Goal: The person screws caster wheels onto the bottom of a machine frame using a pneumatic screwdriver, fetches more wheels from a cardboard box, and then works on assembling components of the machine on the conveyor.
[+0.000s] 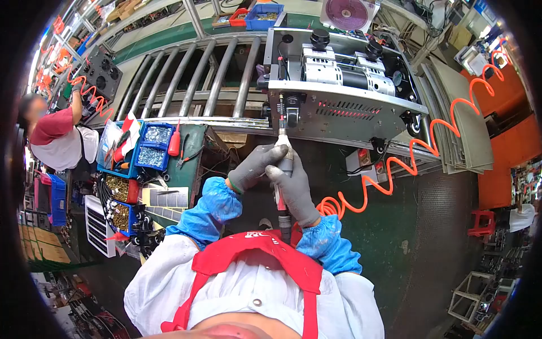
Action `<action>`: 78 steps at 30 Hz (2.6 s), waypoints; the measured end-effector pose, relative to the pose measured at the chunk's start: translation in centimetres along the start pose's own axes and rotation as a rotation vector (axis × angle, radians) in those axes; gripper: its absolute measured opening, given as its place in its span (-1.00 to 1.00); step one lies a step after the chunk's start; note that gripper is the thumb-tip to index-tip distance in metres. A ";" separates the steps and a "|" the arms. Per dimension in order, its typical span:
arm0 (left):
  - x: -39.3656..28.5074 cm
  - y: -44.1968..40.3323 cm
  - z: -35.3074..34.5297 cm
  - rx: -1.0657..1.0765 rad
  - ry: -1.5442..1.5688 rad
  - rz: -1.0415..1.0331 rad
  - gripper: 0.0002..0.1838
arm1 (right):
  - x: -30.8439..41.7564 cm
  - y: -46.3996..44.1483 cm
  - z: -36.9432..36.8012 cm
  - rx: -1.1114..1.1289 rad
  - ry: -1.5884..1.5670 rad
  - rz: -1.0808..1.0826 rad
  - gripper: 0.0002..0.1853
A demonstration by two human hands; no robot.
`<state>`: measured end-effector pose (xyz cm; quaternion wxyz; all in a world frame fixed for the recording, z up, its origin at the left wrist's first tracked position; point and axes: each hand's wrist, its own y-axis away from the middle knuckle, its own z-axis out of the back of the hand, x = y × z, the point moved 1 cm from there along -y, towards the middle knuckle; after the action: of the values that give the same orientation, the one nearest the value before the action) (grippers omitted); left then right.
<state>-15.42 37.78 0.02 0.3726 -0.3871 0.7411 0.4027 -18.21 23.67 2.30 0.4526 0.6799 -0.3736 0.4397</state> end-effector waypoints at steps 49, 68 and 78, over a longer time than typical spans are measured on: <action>5.9 5.6 9.5 -0.145 0.704 0.016 -0.74 | -4.1 8.0 2.0 0.395 0.330 -0.187 -0.04; 5.3 8.6 6.4 -0.378 0.273 -0.199 -0.63 | -5.4 9.1 1.1 0.402 0.299 -0.220 -0.09; 7.3 9.3 8.2 -0.413 0.237 -0.317 -0.62 | -7.8 8.2 1.4 0.630 -0.787 -0.725 -0.45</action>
<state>-24.63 46.53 -6.70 0.2552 -0.6103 0.6118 0.4338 -27.85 20.64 -2.98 0.1792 0.9756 -0.1099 0.0634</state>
